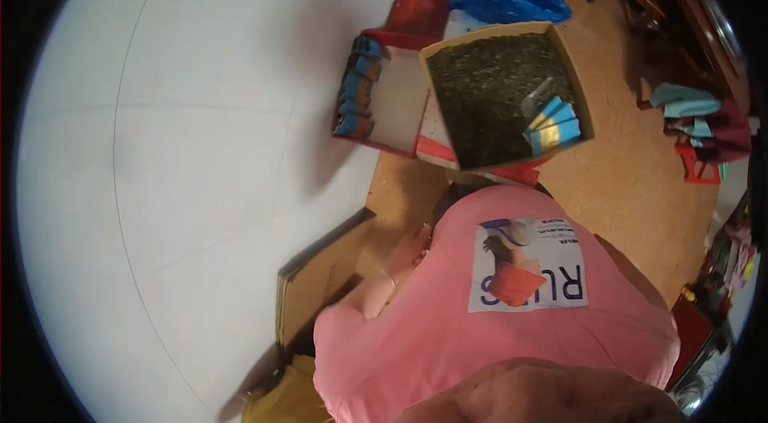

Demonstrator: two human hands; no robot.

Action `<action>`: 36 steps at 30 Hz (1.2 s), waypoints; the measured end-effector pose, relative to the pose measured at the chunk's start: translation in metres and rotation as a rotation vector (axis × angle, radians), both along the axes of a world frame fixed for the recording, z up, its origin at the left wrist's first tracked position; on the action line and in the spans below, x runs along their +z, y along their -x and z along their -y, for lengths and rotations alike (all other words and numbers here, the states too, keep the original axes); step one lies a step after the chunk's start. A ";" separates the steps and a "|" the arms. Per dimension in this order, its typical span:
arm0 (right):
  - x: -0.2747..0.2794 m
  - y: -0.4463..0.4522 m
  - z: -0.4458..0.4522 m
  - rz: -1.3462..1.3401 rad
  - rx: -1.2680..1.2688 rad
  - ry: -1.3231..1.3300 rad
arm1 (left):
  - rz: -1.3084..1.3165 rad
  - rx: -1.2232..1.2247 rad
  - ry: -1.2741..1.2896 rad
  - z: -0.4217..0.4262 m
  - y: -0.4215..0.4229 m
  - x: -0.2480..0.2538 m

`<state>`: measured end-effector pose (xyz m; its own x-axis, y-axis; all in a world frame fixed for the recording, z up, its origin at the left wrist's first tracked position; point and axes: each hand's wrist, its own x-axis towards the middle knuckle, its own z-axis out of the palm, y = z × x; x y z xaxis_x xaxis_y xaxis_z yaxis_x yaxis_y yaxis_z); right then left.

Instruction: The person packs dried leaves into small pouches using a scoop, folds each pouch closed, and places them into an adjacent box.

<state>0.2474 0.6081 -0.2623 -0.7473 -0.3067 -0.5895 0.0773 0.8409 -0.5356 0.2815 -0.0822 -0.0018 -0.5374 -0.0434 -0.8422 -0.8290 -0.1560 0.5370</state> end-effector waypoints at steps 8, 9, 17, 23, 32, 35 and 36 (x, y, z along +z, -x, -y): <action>0.052 0.089 0.188 0.044 -0.146 0.117 | -0.184 -0.305 0.180 -0.035 0.028 0.025; 0.062 0.091 0.184 0.051 -0.155 0.132 | -0.194 -0.319 0.186 -0.037 0.030 0.023; 0.126 0.050 0.097 0.101 -0.206 0.278 | -0.276 -0.415 0.253 -0.054 0.055 0.013; 0.191 0.102 0.164 0.136 -0.234 0.382 | -0.338 -0.475 0.294 -0.063 0.073 0.003; 0.282 0.116 0.155 0.194 -0.216 0.546 | -0.424 -0.509 0.374 -0.065 0.085 -0.010; 0.302 0.129 0.174 0.237 -0.159 0.387 | -0.452 -0.520 0.397 -0.064 0.090 -0.016; 0.307 0.131 0.181 0.240 -0.156 0.387 | -0.460 -0.521 0.406 -0.064 0.091 -0.018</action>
<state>0.1163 0.4270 0.0447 -0.6591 -0.4325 -0.6153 0.3465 0.5514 -0.7588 0.1901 -0.0179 -0.0196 -0.8621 0.0531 -0.5040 -0.4235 0.4705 0.7741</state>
